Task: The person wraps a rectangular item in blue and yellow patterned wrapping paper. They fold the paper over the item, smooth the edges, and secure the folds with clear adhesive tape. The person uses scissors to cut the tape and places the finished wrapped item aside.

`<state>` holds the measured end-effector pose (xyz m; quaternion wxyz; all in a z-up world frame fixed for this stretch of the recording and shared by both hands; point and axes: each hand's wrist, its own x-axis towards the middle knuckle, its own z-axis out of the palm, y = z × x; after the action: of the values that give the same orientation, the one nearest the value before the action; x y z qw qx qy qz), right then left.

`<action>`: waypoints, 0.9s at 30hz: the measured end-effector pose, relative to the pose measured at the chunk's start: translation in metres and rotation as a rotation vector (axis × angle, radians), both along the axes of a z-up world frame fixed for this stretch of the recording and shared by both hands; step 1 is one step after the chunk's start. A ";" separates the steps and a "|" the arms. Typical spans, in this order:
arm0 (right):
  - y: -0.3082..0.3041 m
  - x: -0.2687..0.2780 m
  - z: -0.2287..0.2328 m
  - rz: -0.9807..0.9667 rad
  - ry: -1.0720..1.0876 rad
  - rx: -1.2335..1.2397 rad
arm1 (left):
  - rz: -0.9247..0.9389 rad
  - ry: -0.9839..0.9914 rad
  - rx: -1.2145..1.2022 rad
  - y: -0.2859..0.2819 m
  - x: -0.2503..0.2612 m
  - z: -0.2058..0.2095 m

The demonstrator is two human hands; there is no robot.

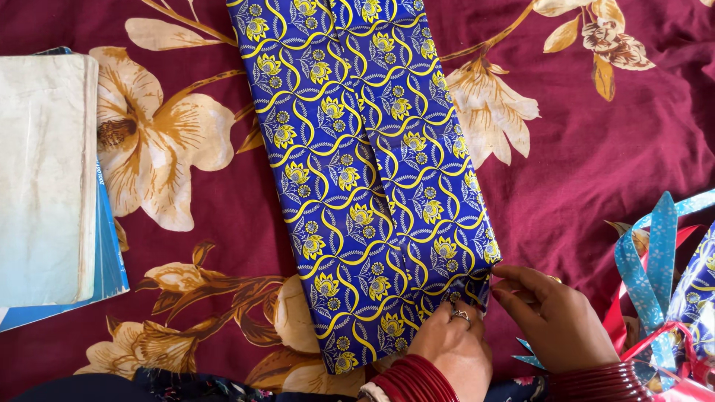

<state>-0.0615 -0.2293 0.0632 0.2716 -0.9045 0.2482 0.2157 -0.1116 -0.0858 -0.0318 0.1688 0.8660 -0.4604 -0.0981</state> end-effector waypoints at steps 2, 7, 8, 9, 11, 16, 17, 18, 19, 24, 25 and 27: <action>0.002 0.001 0.000 -0.002 -0.007 0.005 | 0.016 -0.005 -0.021 0.000 -0.003 -0.004; 0.000 0.001 -0.008 0.037 -0.047 -0.057 | 0.006 0.090 -0.038 -0.005 -0.010 -0.017; -0.001 0.001 -0.012 0.051 -0.064 -0.069 | 0.029 0.042 -0.049 -0.007 -0.009 -0.019; -0.002 0.000 -0.015 0.049 -0.094 -0.036 | 0.052 -0.004 -0.060 -0.009 -0.008 -0.019; -0.003 0.000 -0.023 0.045 -0.156 0.031 | 0.054 0.029 -0.071 -0.008 -0.007 -0.015; 0.002 0.003 -0.029 0.040 -0.123 -0.041 | 0.035 0.274 -0.076 0.003 0.006 0.015; 0.005 0.004 -0.029 0.044 -0.100 -0.076 | 0.066 0.226 -0.134 0.005 0.009 0.022; 0.006 0.005 -0.027 0.020 -0.087 -0.071 | 0.098 0.177 -0.191 0.008 0.012 0.028; 0.008 0.006 -0.026 -0.003 -0.075 -0.067 | 0.130 0.127 -0.248 0.010 0.015 0.032; 0.011 0.010 -0.025 0.025 -0.052 -0.130 | 0.150 0.035 -0.165 0.013 0.023 0.037; 0.010 0.010 -0.026 0.034 -0.063 -0.116 | 0.158 0.031 -0.154 0.013 0.023 0.035; 0.005 0.008 -0.031 0.030 -0.087 -0.073 | 0.155 0.027 -0.155 0.013 0.020 0.032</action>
<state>-0.0535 -0.2239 0.0317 0.2458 -0.9259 0.2300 0.1713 -0.0914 -0.0725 0.0004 0.2483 0.8819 -0.3961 -0.0604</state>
